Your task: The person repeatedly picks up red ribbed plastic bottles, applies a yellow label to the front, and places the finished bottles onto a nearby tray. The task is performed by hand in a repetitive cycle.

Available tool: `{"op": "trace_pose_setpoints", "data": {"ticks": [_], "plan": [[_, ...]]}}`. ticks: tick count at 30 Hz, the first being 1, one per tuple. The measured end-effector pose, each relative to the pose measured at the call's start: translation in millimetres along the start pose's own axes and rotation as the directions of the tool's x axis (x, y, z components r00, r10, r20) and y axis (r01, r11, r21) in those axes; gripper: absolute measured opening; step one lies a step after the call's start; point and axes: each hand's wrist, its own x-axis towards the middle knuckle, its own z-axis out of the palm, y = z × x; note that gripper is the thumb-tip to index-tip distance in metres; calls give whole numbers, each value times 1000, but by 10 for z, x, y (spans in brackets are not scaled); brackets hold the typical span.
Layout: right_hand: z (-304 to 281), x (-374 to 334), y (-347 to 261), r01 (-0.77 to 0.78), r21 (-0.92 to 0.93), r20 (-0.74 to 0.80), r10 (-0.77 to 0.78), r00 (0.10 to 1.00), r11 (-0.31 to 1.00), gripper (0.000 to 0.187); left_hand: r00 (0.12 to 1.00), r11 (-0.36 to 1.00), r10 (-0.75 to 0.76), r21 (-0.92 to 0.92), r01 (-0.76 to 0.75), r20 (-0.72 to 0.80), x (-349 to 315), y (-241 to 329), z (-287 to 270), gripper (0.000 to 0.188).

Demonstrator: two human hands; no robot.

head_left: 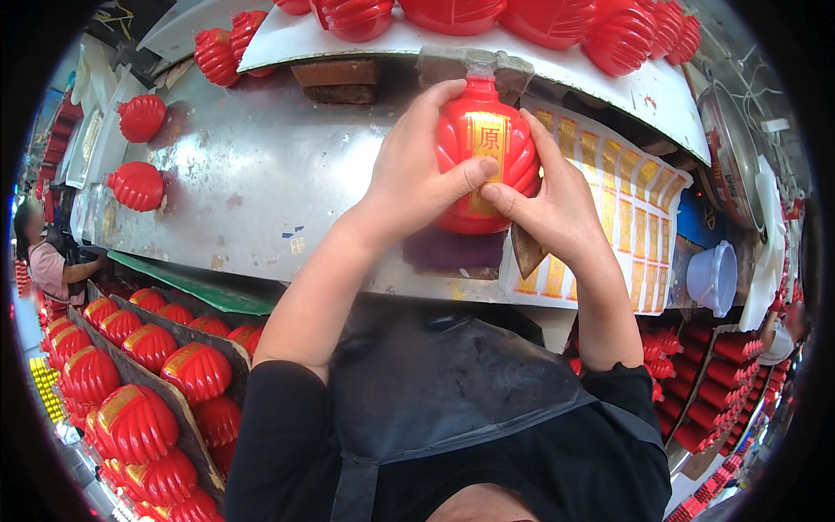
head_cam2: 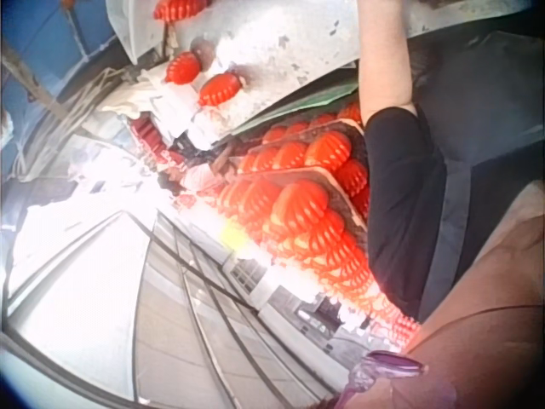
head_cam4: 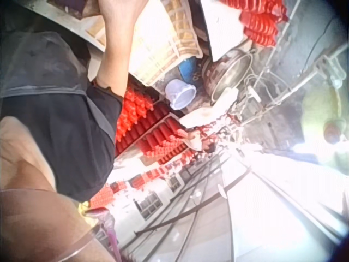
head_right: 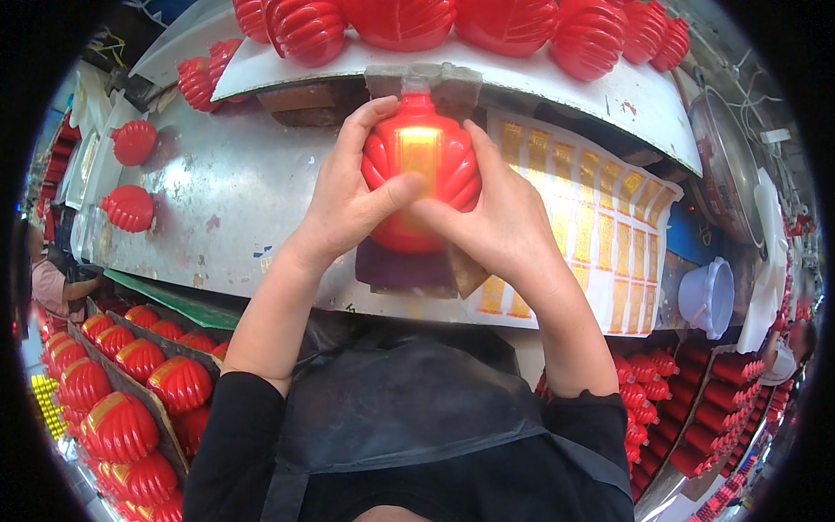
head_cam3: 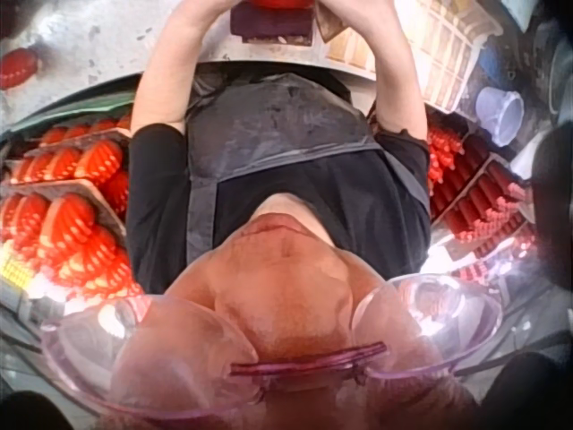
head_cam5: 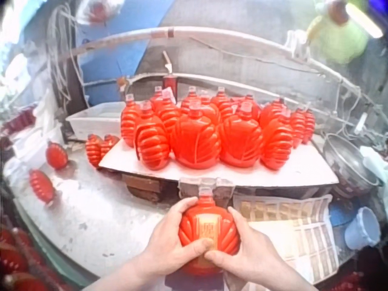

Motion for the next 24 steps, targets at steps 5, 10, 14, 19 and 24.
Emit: {"op": "trace_pose_setpoints", "data": {"ticks": [5,10,14,19,24], "plan": [[23,-9,-6,-1,-24,-12,1,1000,1000,108,999,999,-35,-36,36,33,-4,20,-40,78],[19,-18,-17,-11,8,-10,11,1000,1000,108,1000,998,-22,-62,22,-6,-10,13,-16,75],[-19,-38,-14,-9,19,15,8,1000,1000,103,995,996,-6,-94,-3,-96,5,31,45,72],[-14,-69,0,-12,33,8,11,1000,999,97,979,994,-91,-81,77,-183,-3,84,150,66],[33,-79,-2,52,-16,-59,-53,997,999,97,971,987,-93,-146,61,-219,-8,69,184,62]]}}
